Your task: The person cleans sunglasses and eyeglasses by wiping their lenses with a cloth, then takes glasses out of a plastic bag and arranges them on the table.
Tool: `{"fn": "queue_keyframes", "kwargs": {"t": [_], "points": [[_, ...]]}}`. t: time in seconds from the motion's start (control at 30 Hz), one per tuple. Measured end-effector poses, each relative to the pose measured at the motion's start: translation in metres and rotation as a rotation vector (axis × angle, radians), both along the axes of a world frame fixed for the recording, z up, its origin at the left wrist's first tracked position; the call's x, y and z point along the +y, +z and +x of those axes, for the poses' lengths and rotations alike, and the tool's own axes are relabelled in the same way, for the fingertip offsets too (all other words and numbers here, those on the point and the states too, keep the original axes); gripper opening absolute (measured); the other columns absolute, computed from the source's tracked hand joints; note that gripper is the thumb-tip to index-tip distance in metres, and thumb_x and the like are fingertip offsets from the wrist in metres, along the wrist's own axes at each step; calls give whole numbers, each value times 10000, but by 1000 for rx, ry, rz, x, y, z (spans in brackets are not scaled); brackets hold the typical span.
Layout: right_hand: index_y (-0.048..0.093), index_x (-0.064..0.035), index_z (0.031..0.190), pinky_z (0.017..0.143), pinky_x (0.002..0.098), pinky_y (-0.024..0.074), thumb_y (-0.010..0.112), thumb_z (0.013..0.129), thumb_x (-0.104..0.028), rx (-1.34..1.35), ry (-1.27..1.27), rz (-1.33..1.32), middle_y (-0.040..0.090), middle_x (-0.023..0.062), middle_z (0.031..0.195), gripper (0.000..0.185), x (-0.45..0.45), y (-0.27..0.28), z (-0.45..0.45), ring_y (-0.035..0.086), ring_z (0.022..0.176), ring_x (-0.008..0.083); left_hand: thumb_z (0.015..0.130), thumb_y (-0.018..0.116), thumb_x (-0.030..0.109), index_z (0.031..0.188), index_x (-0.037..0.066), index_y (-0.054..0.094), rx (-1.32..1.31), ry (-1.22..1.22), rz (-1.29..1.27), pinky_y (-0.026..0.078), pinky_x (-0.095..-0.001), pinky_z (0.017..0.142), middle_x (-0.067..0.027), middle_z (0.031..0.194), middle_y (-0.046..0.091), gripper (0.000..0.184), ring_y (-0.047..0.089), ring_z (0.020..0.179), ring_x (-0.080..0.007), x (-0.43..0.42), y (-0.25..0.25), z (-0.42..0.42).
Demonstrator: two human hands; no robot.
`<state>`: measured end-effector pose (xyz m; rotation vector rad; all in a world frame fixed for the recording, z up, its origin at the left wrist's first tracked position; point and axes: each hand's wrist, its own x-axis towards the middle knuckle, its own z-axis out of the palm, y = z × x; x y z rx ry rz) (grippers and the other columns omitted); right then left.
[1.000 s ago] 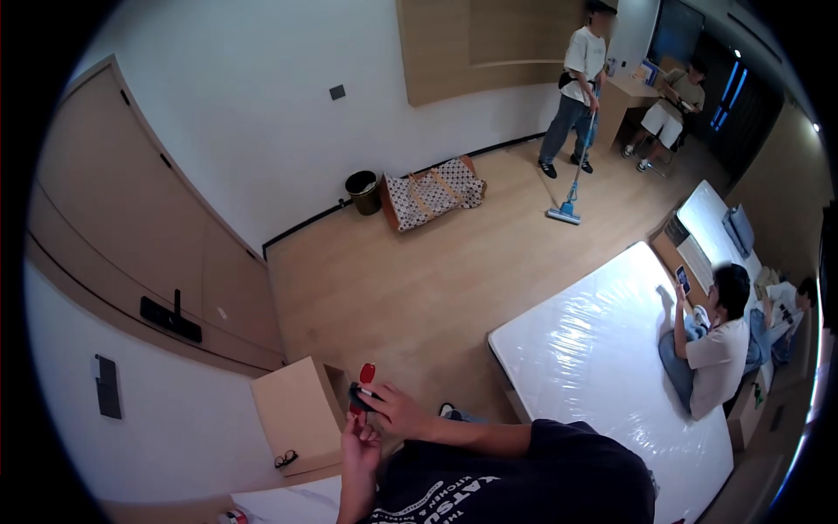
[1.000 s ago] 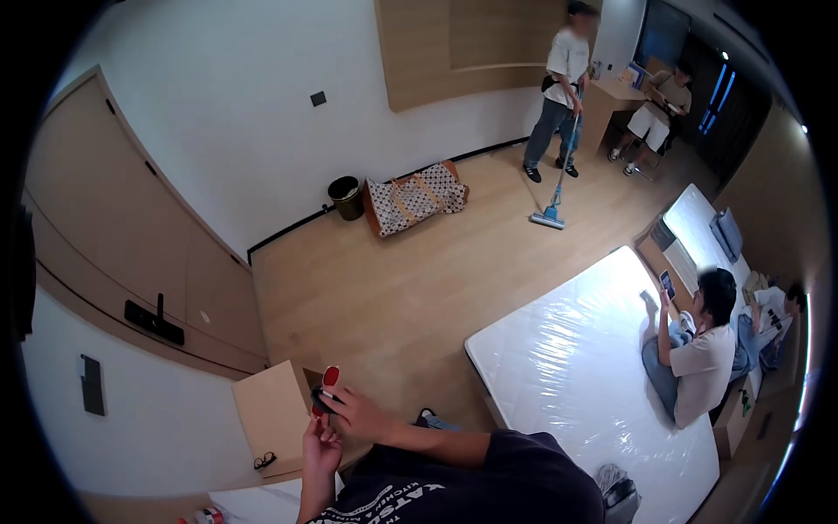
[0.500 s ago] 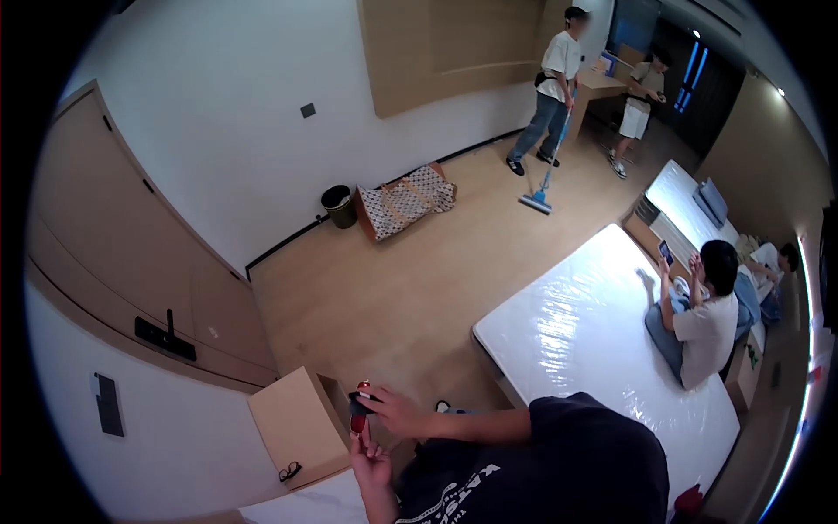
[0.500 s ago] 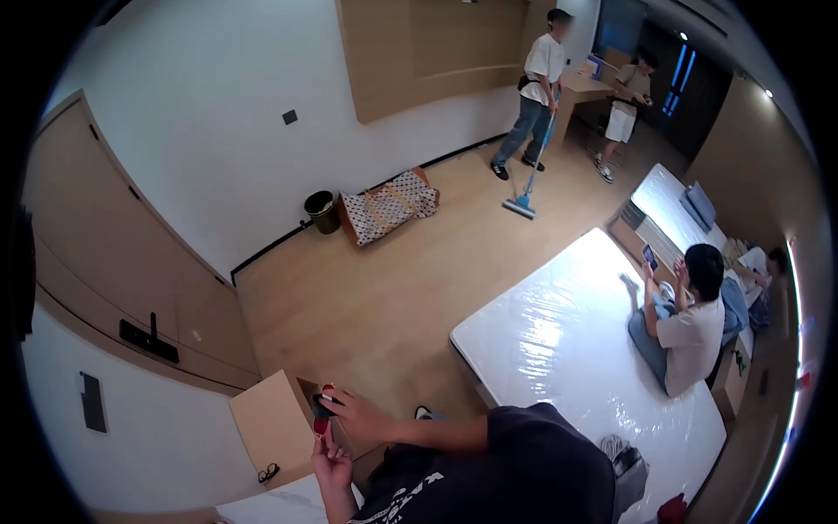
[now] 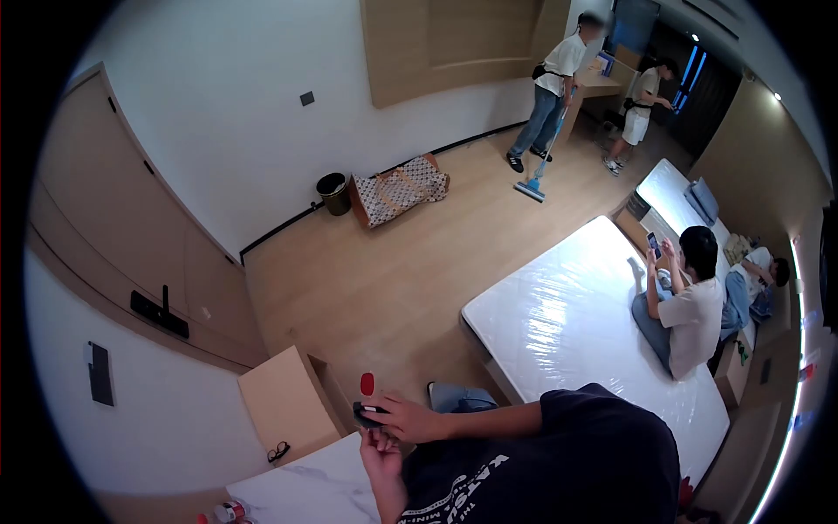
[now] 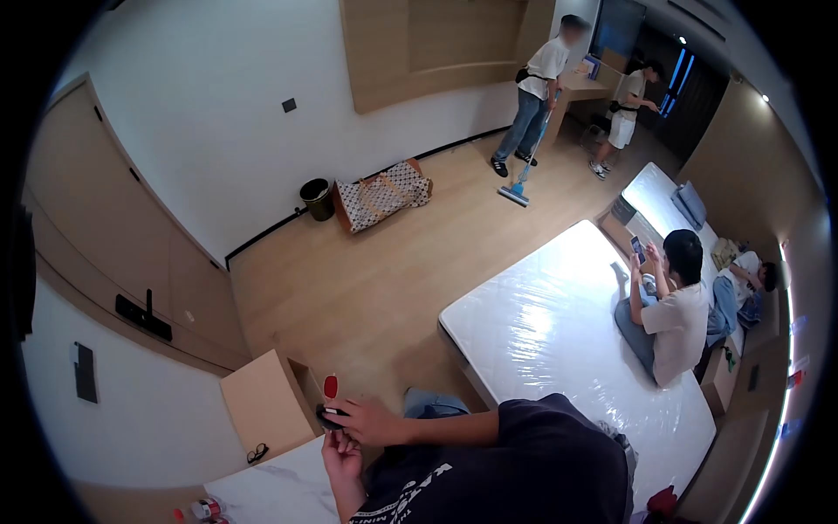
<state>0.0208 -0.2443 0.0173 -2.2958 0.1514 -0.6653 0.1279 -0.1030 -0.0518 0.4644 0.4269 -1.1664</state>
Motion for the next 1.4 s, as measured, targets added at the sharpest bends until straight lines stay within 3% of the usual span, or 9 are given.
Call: {"fn": "queue_keyframes", "kwargs": {"t": [0.23,0.4,0.63,0.9,1.03,1.17,1.2,1.3,1.4], "points": [[576,10,1263,978,395,469,612,797,-60,-23,-213,-16,515,179,1302,473,-39,-14,38,531,1166,361,1061,437,290,1230,86,519,-41,42,40,373,-225,504,-75,1227,677,278,423,514,-69,-18,54,3],[595,14,1234,982,403,467,618,785,-95,-95,-18,-103,530,164,1288,463,-57,9,28,498,1211,346,1058,448,305,1232,101,521,-83,39,83,365,-225,509,-50,1202,673,278,416,512,-70,-48,27,20],[589,22,1225,939,430,483,622,765,-75,-167,-233,-305,535,185,1288,470,-150,11,26,549,1122,363,1057,455,300,1215,106,522,-193,-92,81,356,-220,504,-48,1247,655,260,408,509,-71,-130,92,10],[610,26,1186,888,409,502,603,775,-57,-170,-117,-136,546,161,1251,420,-190,21,18,566,1068,340,1064,418,264,1331,90,483,-156,-43,-80,364,-218,514,-107,1364,602,325,411,516,-72,-193,53,24],[605,16,1190,885,414,502,595,791,-39,-213,-374,-154,549,178,1269,403,-226,19,21,564,1061,356,1067,400,268,1353,86,467,-96,-1,-105,358,-222,504,-143,1396,572,345,421,522,-75,-211,79,-2],[630,5,1163,909,403,491,622,779,-75,-193,-40,-136,554,174,1269,392,-194,29,14,568,1046,343,1045,422,218,1132,93,572,-168,-16,-249,365,-225,494,-9,911,663,214,433,516,-74,-200,17,12],[636,6,1154,903,396,497,640,769,-77,-216,25,-198,544,167,1277,394,-189,18,16,568,1035,334,1038,424,200,1029,108,588,-125,75,15,363,-225,483,35,718,536,188,437,507,-70,-202,47,3],[628,6,1166,904,390,498,653,754,-82,-238,116,-151,534,161,1282,423,-184,18,16,567,1027,327,1037,428,198,1028,112,592,-123,95,68,366,-222,478,28,707,540,185,443,502,-65,-190,50,8],[613,6,1194,924,399,491,649,747,-68,-207,42,-138,528,167,1285,455,-195,13,21,567,1055,344,1048,430,222,1189,96,566,-152,60,6,375,-215,498,-12,998,678,233,446,508,-63,-181,45,12]]}}
